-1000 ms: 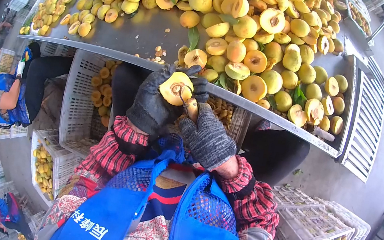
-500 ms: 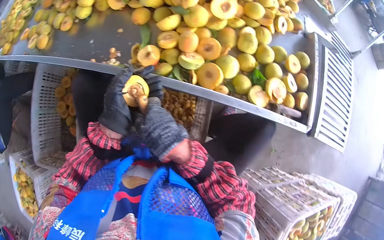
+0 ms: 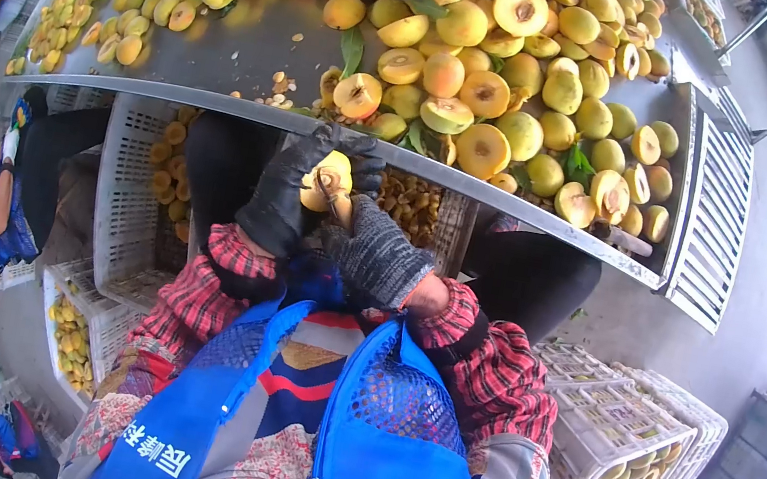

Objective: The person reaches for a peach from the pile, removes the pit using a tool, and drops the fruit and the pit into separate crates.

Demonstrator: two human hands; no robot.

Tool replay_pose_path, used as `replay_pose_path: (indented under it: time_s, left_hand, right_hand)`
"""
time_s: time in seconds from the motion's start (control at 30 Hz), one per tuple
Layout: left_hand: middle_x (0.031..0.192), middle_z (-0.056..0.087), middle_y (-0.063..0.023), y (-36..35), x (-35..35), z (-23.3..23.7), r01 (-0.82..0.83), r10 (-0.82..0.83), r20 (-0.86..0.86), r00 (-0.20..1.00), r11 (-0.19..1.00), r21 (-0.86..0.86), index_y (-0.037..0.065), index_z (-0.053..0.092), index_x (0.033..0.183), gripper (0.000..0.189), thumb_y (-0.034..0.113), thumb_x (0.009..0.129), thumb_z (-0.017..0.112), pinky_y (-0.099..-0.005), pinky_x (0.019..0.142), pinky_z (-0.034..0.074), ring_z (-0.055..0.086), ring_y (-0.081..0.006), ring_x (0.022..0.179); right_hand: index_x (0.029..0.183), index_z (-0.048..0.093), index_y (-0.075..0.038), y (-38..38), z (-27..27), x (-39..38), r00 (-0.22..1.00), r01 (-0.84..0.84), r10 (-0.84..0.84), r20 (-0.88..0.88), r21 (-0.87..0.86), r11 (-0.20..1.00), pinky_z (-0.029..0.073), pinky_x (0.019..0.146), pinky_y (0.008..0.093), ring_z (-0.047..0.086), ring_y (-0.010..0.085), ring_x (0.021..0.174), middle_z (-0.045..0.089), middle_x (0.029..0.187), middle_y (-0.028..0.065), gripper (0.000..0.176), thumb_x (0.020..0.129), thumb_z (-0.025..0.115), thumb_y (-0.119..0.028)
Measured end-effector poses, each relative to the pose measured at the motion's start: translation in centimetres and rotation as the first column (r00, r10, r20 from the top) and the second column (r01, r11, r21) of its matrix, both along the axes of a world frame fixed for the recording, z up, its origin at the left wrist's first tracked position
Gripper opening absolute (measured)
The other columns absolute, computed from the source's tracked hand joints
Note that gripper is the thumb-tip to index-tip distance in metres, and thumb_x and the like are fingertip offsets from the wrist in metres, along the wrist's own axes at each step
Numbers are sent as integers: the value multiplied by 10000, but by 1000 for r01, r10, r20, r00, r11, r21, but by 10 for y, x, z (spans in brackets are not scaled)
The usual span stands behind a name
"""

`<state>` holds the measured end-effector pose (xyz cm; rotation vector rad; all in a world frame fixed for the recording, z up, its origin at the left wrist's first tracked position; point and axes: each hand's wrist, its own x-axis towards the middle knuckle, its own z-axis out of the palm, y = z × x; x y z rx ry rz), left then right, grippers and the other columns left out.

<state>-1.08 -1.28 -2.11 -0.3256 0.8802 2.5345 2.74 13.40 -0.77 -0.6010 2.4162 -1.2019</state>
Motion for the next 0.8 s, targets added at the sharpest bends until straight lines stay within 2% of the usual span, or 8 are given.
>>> replay_pose_path:
  time_s: [0.07, 0.2, 0.27, 0.4, 0.47, 0.53, 0.7, 0.8]
  left_hand:
    - [931, 591, -183, -12, 1, -64, -153, -184, -411, 893, 735, -661, -68, 503, 1043, 369, 256, 901, 398, -306, 737, 504, 598, -238, 819]
    - [954, 598, -132, -16, 5, -17, -539, -515, -617, 596, 313, -782, -23, 523, 1074, 311, 131, 803, 516, -323, 806, 441, 581, -228, 889]
    - [949, 600, -125, -14, 6, -11, -453, -412, -630, 658, 452, -769, -27, 531, 1060, 295, 152, 826, 503, -318, 796, 450, 582, -218, 894]
    - [920, 605, -108, -6, 2, 0, 86, -101, -76, 992, 981, -174, -34, 557, 1012, 288, 203, 880, 459, -309, 751, 481, 591, -198, 880]
    - [951, 586, -150, 0, 5, 0, 41, -49, -55, 997, 991, -129, -39, 527, 1040, 335, 244, 880, 446, -340, 751, 489, 587, -238, 874]
    - [982, 566, -191, 1, 7, -7, -3, 0, -29, 1000, 997, -81, -43, 497, 1068, 384, 286, 881, 434, -372, 750, 497, 583, -278, 868]
    - [987, 567, -190, -14, 2, -73, -130, -466, -452, 761, 573, -809, -49, 465, 1096, 394, 282, 896, 390, -377, 737, 507, 588, -278, 864]
    - [983, 572, -182, -8, 7, -33, -123, -369, -504, 781, 701, -703, -55, 503, 1045, 397, 292, 898, 381, -368, 730, 508, 592, -268, 855]
  right_hand:
    - [904, 510, 0, -3, 10, -4, 986, -123, 120, -116, -25, 992, 413, 562, 374, 501, 277, 634, 472, 741, 148, 191, 804, 526, -162]
    - [953, 511, 0, 0, 19, -6, 988, -152, 150, -37, -51, 987, 426, 637, 366, 516, 280, 726, 495, 795, 151, 226, 806, 521, -171]
    - [1046, 494, 8, 3, 15, -8, 923, -346, 334, -193, -35, 937, 440, 679, 360, 546, 296, 784, 537, 852, 160, 289, 840, 515, -194]
    - [1012, 541, -28, 4, 18, -6, 744, 174, 238, 624, -526, 833, 446, 704, 322, 546, 261, 817, 558, 903, 130, 202, 827, 494, -96]
    - [995, 551, -33, 7, 16, -8, 539, 352, 214, 815, -448, 822, 448, 703, 310, 549, 241, 826, 570, 913, 112, 188, 821, 493, -75]
    - [1022, 532, -28, 11, 10, -13, 924, -382, 370, -97, -291, 877, 450, 713, 291, 548, 188, 866, 579, 926, 80, 208, 817, 507, -54]
    - [914, 550, -19, 6, -21, 0, 971, -71, 193, 139, -604, 794, 455, 576, 297, 555, 190, 616, 563, 729, 75, 192, 752, 551, -123]
    - [914, 547, -21, 7, 7, -3, 714, 210, 218, 665, -501, 840, 446, 570, 267, 537, 127, 644, 552, 759, 53, 191, 792, 551, -168]
